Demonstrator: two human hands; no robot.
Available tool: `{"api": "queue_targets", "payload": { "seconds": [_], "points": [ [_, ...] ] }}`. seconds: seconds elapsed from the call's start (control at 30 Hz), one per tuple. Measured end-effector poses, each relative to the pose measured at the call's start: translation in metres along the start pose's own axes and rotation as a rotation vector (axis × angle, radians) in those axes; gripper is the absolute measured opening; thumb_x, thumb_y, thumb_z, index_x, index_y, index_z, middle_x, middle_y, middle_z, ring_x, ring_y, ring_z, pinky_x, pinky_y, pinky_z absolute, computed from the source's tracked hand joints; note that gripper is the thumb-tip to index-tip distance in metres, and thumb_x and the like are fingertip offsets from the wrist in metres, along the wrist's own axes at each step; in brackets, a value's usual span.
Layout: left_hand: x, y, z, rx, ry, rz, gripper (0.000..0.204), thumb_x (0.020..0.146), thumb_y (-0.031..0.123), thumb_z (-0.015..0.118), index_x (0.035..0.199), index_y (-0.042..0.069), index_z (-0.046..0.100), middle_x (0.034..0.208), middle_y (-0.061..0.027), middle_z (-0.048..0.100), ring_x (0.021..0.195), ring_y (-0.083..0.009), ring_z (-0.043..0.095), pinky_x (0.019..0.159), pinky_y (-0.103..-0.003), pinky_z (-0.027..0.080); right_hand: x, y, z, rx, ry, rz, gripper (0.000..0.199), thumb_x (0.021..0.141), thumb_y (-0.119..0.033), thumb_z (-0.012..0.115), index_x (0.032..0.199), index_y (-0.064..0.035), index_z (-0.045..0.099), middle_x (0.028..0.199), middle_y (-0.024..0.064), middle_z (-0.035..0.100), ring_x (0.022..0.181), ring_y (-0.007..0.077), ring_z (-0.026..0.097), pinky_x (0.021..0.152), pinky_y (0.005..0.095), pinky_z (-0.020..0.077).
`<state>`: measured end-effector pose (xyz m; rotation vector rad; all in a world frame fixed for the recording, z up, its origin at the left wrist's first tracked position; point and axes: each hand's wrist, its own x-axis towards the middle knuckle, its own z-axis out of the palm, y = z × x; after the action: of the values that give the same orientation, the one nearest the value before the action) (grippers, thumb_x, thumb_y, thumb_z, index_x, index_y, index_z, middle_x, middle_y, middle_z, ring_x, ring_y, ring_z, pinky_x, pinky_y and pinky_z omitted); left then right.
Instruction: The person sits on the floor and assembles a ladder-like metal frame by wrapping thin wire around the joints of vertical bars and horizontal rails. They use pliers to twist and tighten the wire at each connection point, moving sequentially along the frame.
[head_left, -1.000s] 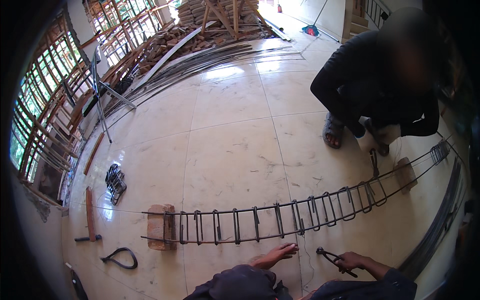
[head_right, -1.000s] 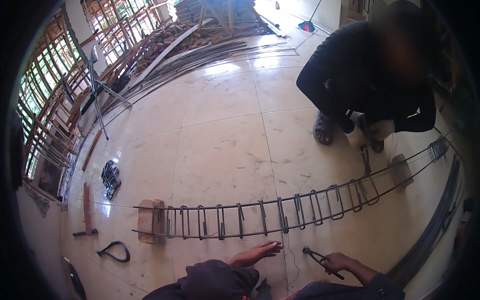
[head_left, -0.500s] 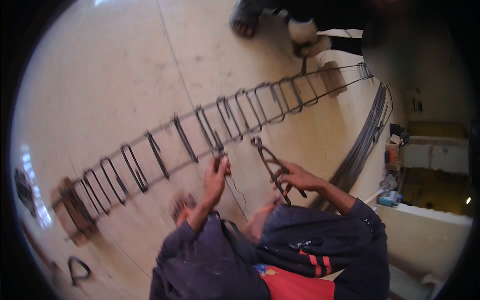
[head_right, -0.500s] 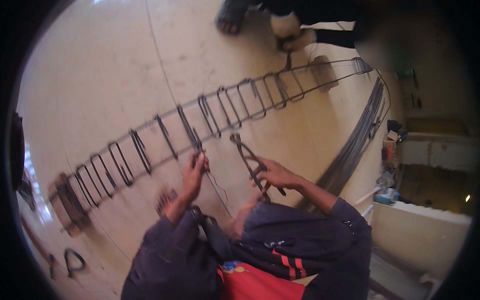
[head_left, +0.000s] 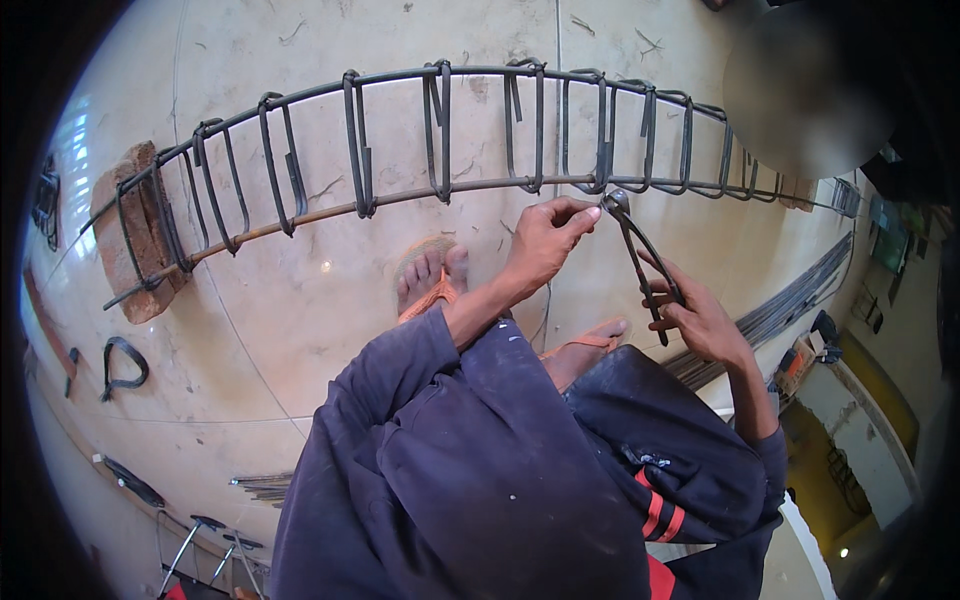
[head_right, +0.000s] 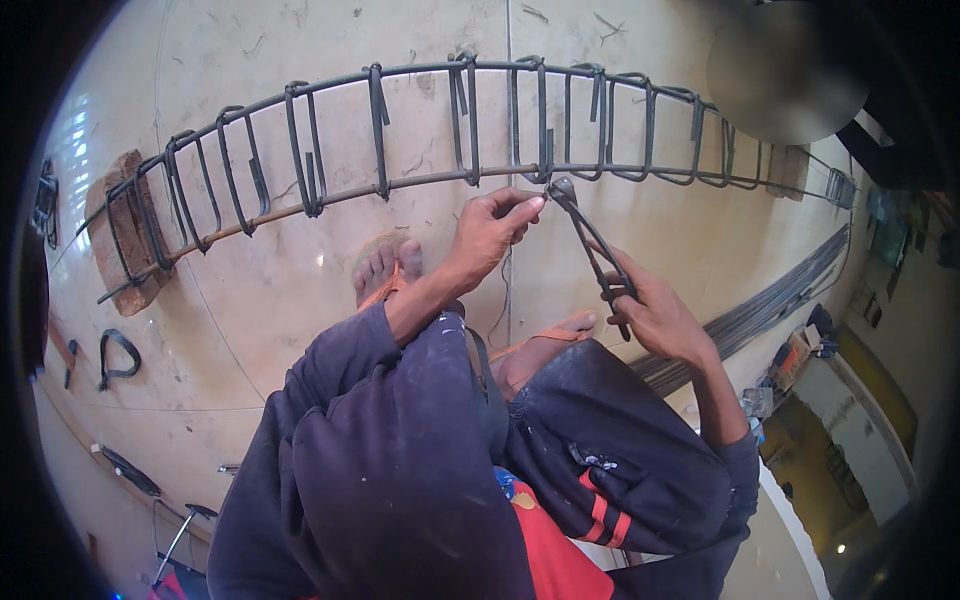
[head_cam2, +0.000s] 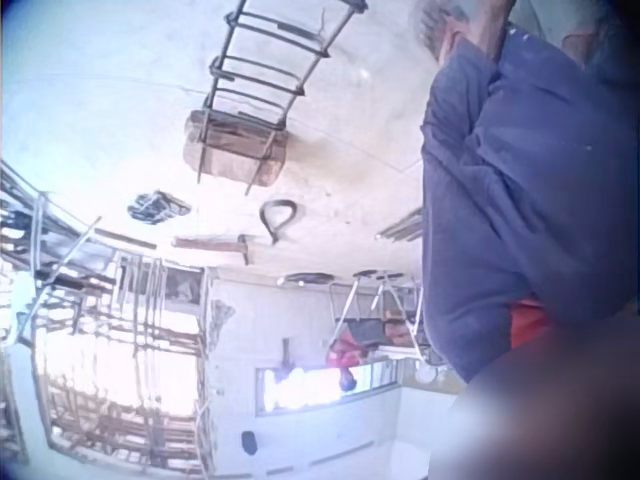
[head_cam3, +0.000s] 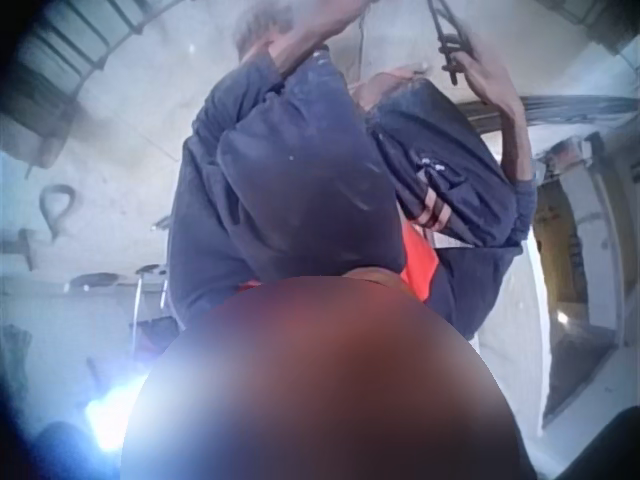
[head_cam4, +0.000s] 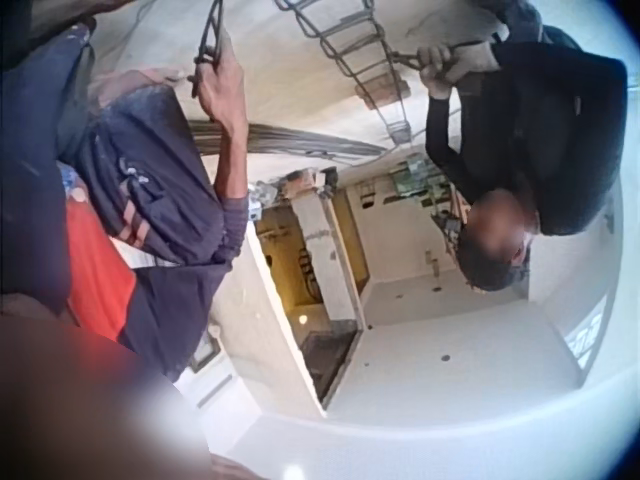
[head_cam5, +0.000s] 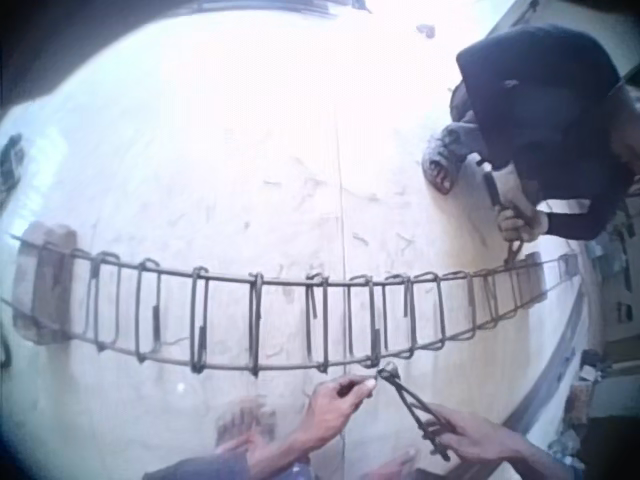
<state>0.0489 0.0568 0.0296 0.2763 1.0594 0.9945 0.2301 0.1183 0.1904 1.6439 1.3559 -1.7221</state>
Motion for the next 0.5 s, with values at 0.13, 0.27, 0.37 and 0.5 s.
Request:
{"api": "queue_targets", "payload": {
  "seconds": [0.13, 0.27, 0.37, 0.5],
  "points": [
    [-0.001, 0.004, 0.001, 0.035, -0.008, -0.002, 0.031, 0.089, 0.027, 0.068, 0.102, -0.001, 0.07, 0.079, -0.0038, 0.067, 0.067, -0.007, 0.054, 0.06, -0.024, 0.044, -0.002, -0.008, -0.001, 0.144, -0.037, 0.081, 0.074, 0.08, 0.005, 0.038, 0.15, -0.0163, 0.03, 0.123, 0.0252, 0.053, 0.107, 0.0267, 0.057, 0.087, 0.0373, 0.0535],
    [-0.001, 0.003, 0.001, 0.038, -0.003, -0.006, 0.029, 0.088, 0.024, 0.069, 0.101, -0.001, 0.07, 0.08, -0.005, 0.068, 0.069, -0.0076, 0.056, 0.062, -0.024, 0.046, -0.007, -0.024, 0.001, 0.239, -0.063, 0.118, 0.076, 0.079, 0.005, 0.04, 0.15, -0.017, 0.029, 0.127, 0.0276, 0.05, 0.11, 0.0284, 0.056, 0.09, 0.0378, 0.0529],
    [-0.003, 0.006, 0.0, 0.077, 0.013, 0.02, 0.028, 0.088, 0.023, 0.069, 0.1, -0.002, 0.07, 0.077, -0.0053, 0.068, 0.067, -0.0078, 0.057, 0.061, -0.025, 0.046, -0.009, -0.022, 0.002, 0.204, -0.053, 0.097, 0.075, 0.08, 0.004, 0.041, 0.151, -0.0164, 0.028, 0.127, 0.0271, 0.05, 0.109, 0.0277, 0.057, 0.09, 0.0371, 0.0528],
    [-0.004, 0.003, 0.002, 0.136, 0.047, 0.063, 0.028, 0.088, 0.022, 0.068, 0.101, -0.003, 0.07, 0.074, -0.0053, 0.067, 0.065, -0.0075, 0.056, 0.059, -0.025, 0.045, -0.008, -0.033, 0.006, 0.054, -0.006, 0.16, 0.073, 0.082, 0.002, 0.041, 0.151, -0.0162, 0.026, 0.115, 0.0206, 0.057, 0.098, 0.0222, 0.059, 0.082, 0.0345, 0.0537]
  ]
}}
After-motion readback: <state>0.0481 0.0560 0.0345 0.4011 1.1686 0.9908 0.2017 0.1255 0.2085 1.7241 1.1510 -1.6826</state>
